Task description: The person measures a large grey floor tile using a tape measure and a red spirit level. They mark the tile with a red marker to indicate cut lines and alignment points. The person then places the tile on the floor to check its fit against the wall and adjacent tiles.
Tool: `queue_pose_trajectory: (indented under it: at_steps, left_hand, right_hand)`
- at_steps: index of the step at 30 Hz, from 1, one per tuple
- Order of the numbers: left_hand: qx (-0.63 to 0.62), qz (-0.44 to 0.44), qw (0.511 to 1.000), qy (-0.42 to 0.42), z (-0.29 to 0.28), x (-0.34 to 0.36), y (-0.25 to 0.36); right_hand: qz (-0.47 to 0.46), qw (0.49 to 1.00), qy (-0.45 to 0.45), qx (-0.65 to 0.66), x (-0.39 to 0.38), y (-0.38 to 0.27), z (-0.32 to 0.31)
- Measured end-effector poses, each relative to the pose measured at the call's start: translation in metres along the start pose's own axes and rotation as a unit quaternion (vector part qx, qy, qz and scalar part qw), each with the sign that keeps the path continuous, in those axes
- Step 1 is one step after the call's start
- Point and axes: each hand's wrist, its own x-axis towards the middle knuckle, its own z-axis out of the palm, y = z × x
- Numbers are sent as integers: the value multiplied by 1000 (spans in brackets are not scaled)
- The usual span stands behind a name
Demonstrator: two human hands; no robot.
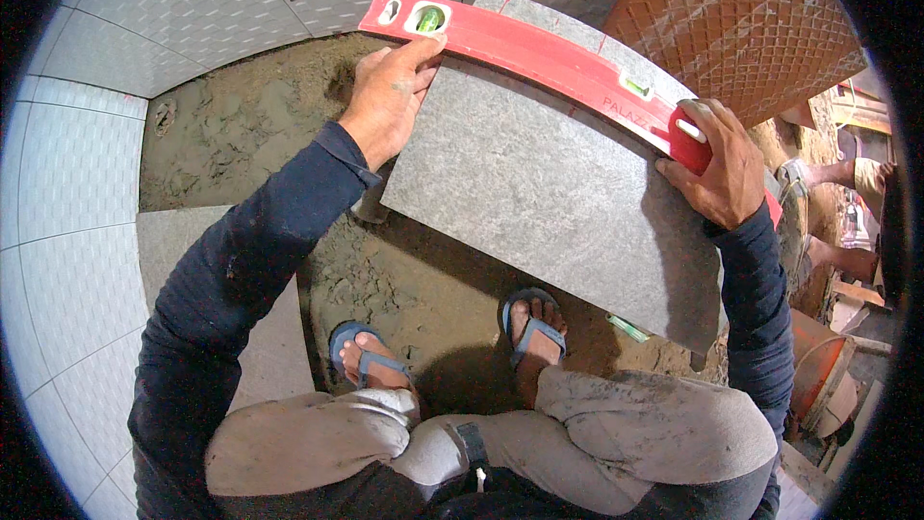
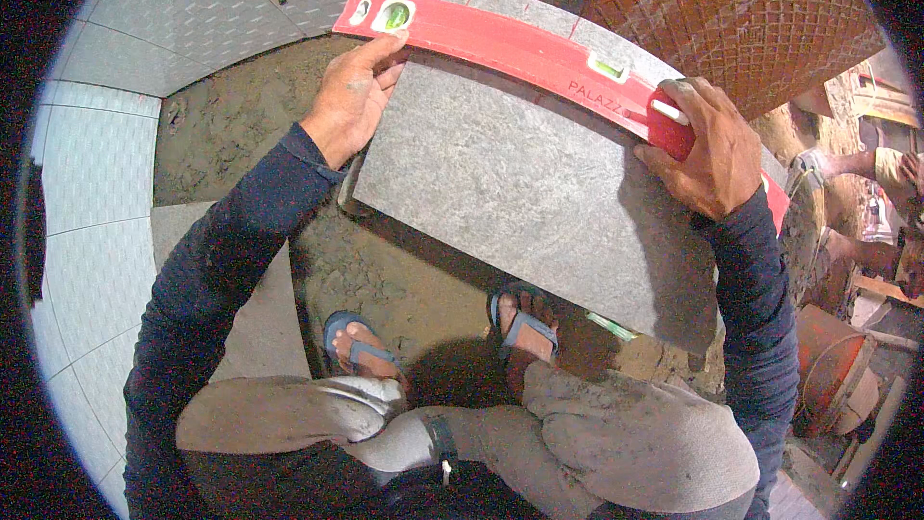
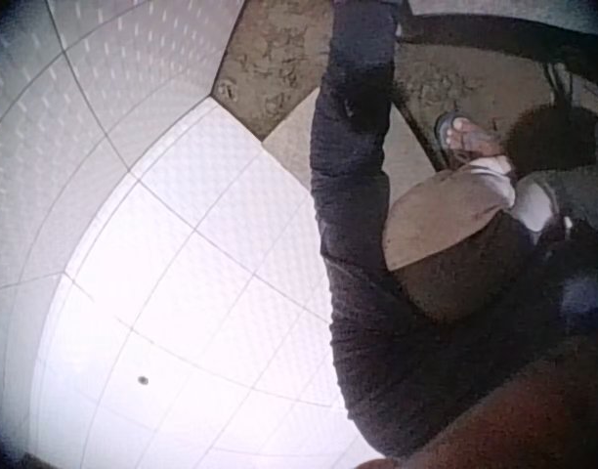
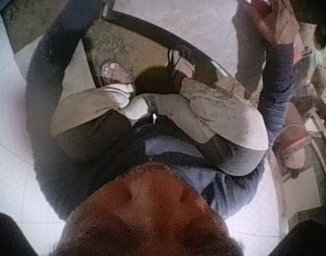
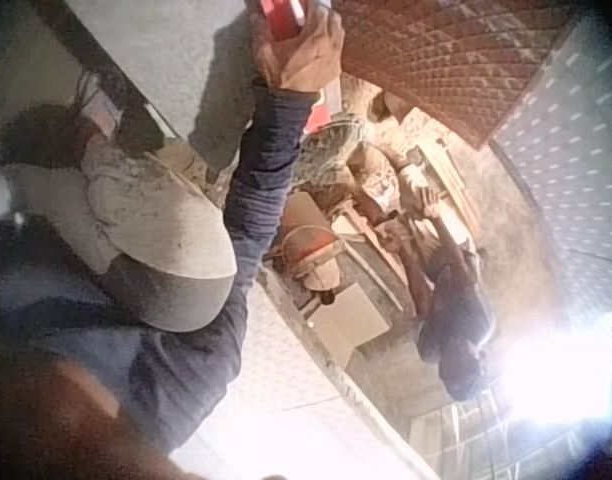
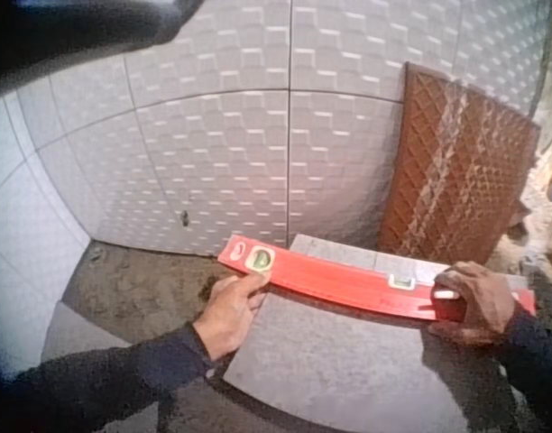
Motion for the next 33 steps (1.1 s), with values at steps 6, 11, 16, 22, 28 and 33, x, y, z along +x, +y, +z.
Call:
queue_pose_trajectory:
  at_steps: [6,11,16,22,28,33]
  left_hand:
    - [17,5,999,31,3,1,-1]
    - [3,13,1000,10,3,-2,0]
    - [14,13,1000,6,0,4,-3]
    - [16,15,1000,20,-1,2,-3]
    - [20,7,999,24,2,0,-2]
    - [37,12,999,20,-2,0,0]
  right_hand:
    - [21,994,-23,106,10,-10,-18]
    - [-3,998,-27,60,12,-12,-16]
    - [25,994,-52,88,13,-17,-21]
    - [13,995,-41,95,11,-14,-16]
    - [18,995,-40,91,10,-11,-14]
    - [30,992,-27,119,12,-17,-20]
